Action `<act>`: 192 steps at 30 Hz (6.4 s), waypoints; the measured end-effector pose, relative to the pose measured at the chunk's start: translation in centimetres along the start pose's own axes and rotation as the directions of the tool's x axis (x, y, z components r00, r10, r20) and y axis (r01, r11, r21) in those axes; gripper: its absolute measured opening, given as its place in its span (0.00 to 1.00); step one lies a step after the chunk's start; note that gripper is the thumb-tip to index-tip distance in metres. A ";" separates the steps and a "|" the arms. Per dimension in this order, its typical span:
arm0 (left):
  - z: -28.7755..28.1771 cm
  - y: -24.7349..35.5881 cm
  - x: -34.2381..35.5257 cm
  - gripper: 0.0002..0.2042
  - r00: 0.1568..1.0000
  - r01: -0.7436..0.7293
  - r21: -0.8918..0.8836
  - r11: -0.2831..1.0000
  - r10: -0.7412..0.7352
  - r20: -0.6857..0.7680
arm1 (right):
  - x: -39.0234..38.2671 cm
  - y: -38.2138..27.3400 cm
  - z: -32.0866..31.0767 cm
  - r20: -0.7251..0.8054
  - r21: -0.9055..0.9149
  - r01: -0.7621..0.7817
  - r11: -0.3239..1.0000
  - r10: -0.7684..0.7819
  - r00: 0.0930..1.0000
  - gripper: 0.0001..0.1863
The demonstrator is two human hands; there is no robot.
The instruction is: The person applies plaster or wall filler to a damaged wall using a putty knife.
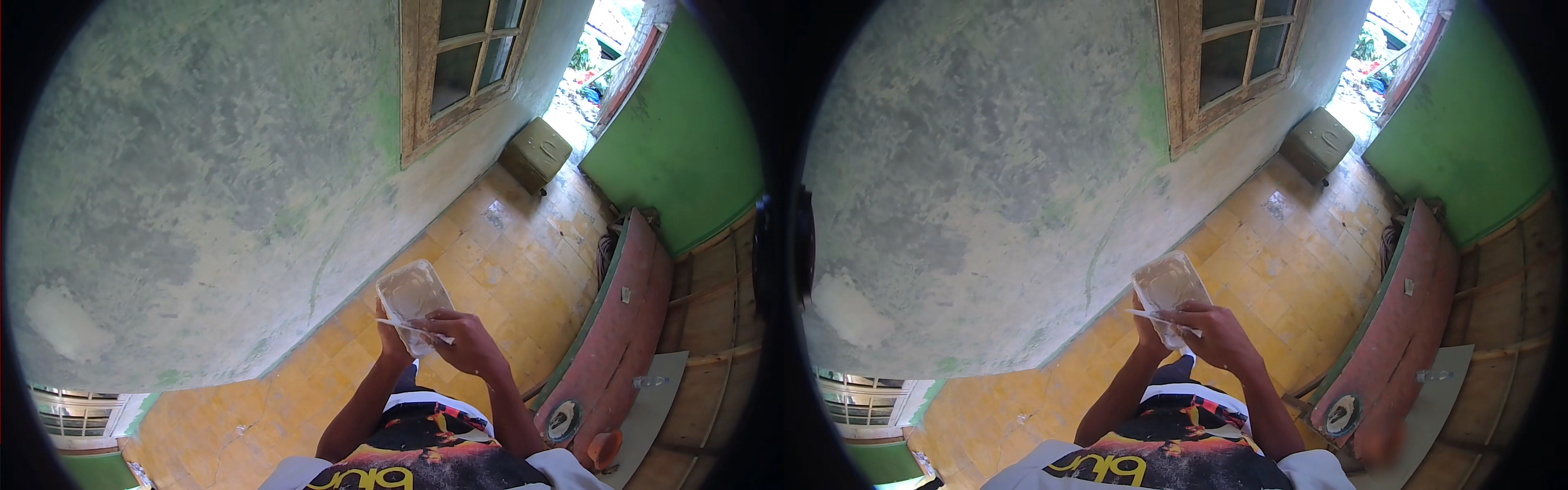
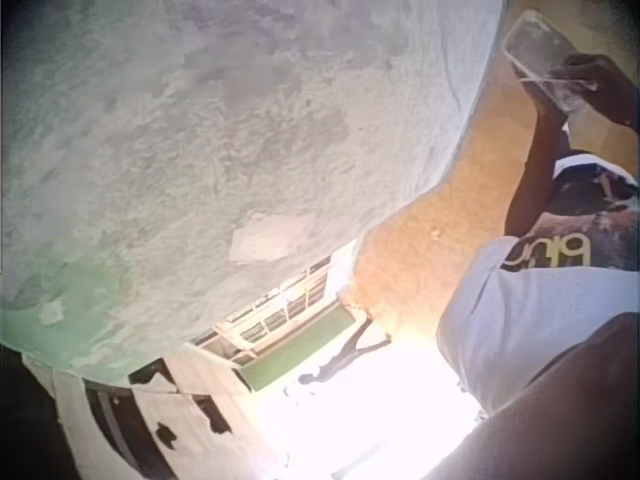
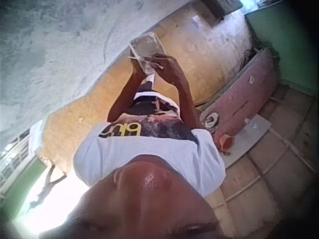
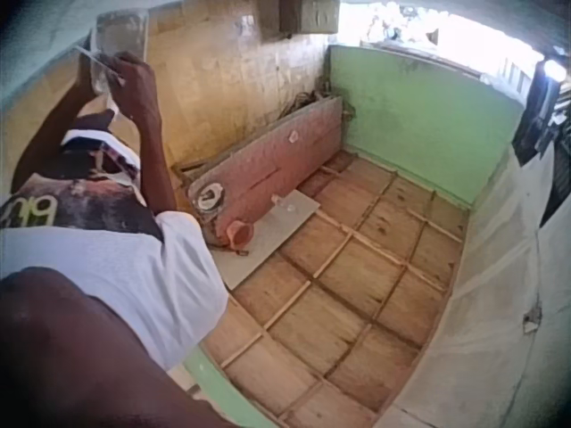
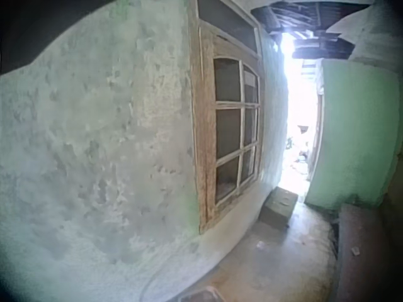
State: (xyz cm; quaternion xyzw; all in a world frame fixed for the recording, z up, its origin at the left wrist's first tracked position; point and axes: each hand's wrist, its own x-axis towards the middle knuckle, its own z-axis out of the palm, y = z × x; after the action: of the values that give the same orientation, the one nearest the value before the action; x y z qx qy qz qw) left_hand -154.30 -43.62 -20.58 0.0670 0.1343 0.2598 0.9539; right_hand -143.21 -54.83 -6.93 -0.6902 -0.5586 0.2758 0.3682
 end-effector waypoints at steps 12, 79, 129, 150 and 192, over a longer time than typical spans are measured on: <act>2.5 -1.6 7.4 0.38 0.998 -0.064 0.014 0.998 0.064 0.015 | 5.8 4.8 -6.6 0.034 0.013 0.024 1.000 -0.024 0.999 0.26; 4.5 -12.7 15.8 0.36 0.622 -0.729 0.142 0.669 0.735 -0.271 | 12.0 15.7 -15.8 0.284 0.317 0.184 0.930 -0.278 0.918 0.14; 3.0 6.6 1.1 0.35 0.637 -0.771 -0.055 0.635 0.766 -0.086 | 16.8 -1.3 0.0 0.247 0.054 0.314 0.948 -0.318 0.915 0.19; 5.2 8.5 2.9 0.33 0.524 -0.849 -0.012 0.529 0.838 -0.153 | 21.1 0.8 -0.9 0.390 0.280 0.240 0.930 -0.339 0.856 0.20; 1.9 24.4 -32.3 0.36 0.425 -0.905 -0.007 0.426 0.902 -0.080 | 20.0 -40.9 19.0 0.148 0.988 -0.155 0.026 -0.496 0.856 0.16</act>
State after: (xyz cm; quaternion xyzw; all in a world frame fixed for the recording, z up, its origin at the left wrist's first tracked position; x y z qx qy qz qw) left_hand -192.15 -39.41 -6.83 0.0969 0.1015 0.7353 0.6631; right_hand -177.02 -27.24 16.13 -0.0780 -0.3624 0.6872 0.6248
